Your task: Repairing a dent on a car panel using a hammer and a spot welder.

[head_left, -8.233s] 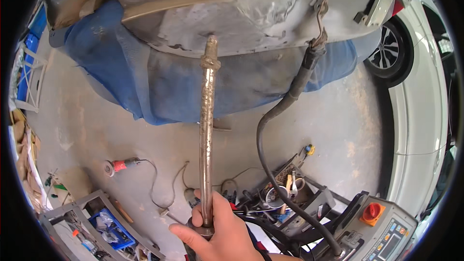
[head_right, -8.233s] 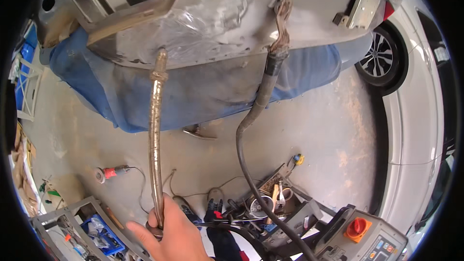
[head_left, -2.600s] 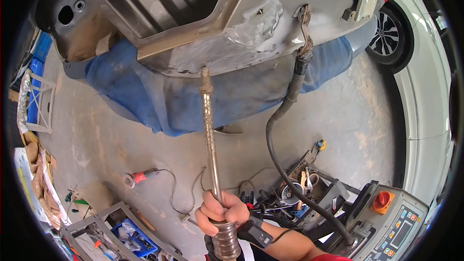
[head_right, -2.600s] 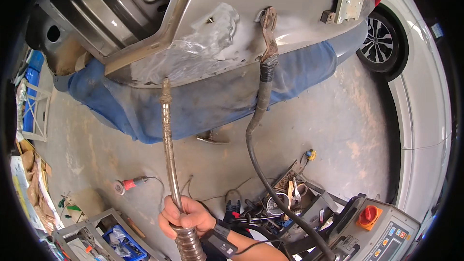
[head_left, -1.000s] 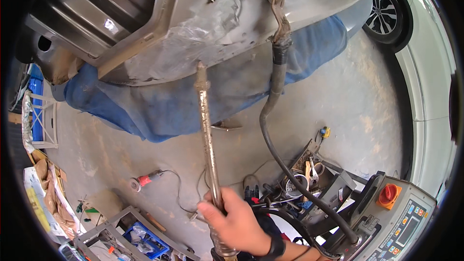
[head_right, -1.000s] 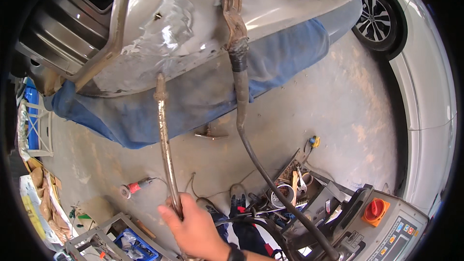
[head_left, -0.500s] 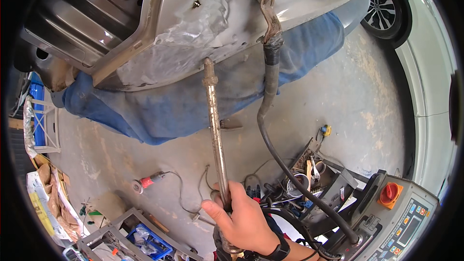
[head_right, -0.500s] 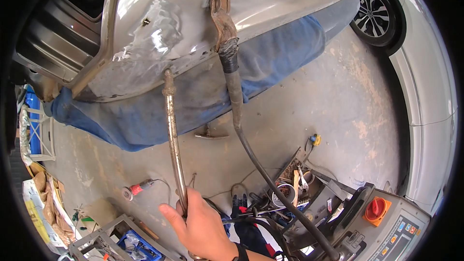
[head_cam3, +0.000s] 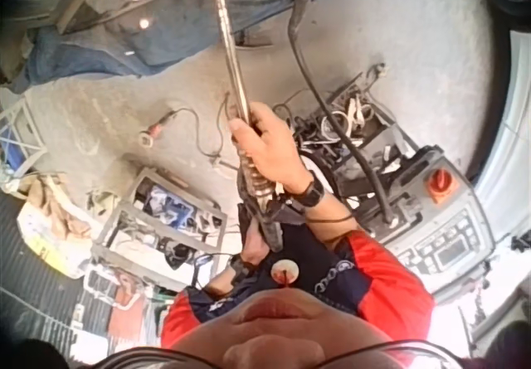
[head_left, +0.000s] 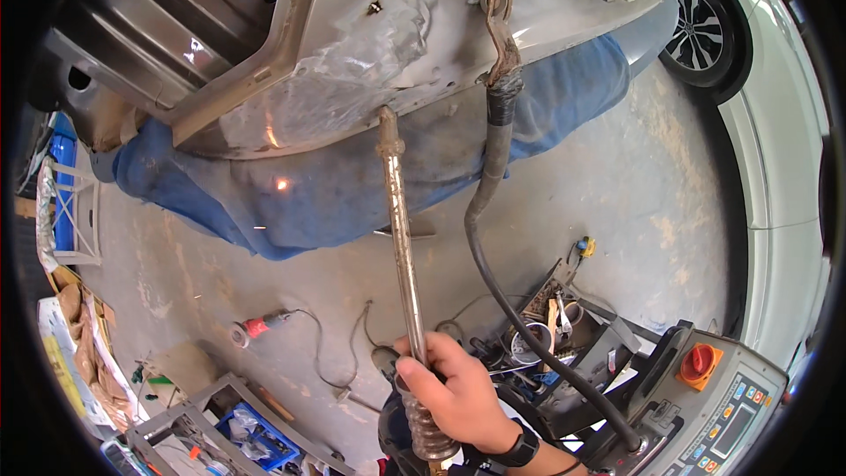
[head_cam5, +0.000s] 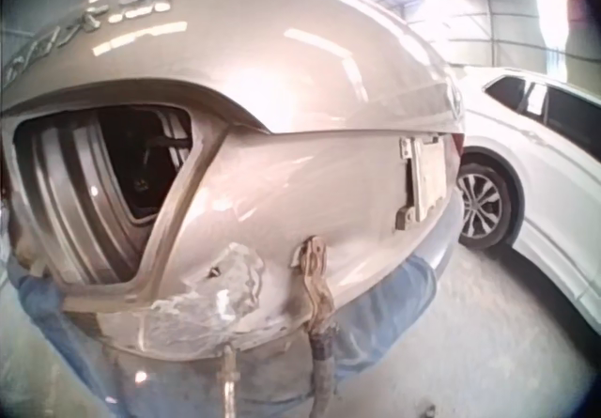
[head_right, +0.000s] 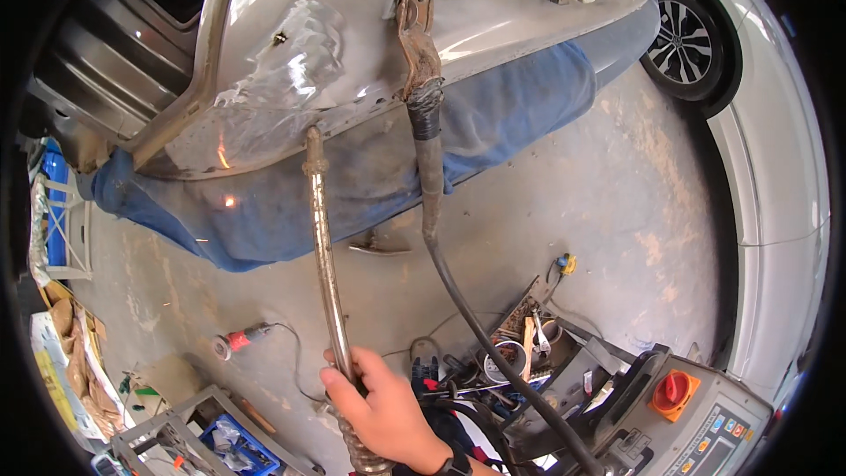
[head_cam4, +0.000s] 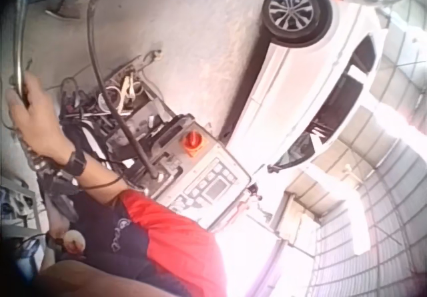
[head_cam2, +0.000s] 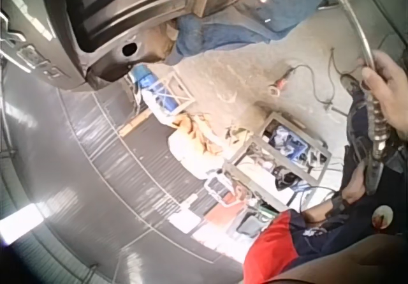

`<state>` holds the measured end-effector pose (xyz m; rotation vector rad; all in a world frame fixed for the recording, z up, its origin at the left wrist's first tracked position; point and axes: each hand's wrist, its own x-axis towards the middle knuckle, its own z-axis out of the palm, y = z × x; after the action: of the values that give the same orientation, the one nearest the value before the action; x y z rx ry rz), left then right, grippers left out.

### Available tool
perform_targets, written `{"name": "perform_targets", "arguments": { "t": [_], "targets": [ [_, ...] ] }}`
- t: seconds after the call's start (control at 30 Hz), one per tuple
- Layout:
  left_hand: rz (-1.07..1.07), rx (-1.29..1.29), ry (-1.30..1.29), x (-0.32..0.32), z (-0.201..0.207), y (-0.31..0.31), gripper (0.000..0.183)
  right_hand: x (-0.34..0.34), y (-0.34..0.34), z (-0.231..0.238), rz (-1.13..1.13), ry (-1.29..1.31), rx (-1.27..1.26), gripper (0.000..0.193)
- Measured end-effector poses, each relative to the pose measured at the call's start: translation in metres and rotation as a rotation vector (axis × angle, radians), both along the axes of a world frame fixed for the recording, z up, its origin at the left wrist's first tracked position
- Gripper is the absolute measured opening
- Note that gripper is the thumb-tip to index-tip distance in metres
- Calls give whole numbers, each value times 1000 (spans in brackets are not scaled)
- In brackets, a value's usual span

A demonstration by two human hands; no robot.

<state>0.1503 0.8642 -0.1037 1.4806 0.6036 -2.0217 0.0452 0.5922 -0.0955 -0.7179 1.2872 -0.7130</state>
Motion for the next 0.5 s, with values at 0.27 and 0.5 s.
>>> {"name": "perform_targets", "arguments": {
  "t": [0.27, 0.5],
  "targets": [
    [1, -20, -155, -13, 10, -20, 21, 1, -15, -4, 7, -150, 64, 29],
    [-44, -6, -63, -12, 14, -19, 18, -5, -8, -17, -1, -575, 138, 31]
  ]
}}
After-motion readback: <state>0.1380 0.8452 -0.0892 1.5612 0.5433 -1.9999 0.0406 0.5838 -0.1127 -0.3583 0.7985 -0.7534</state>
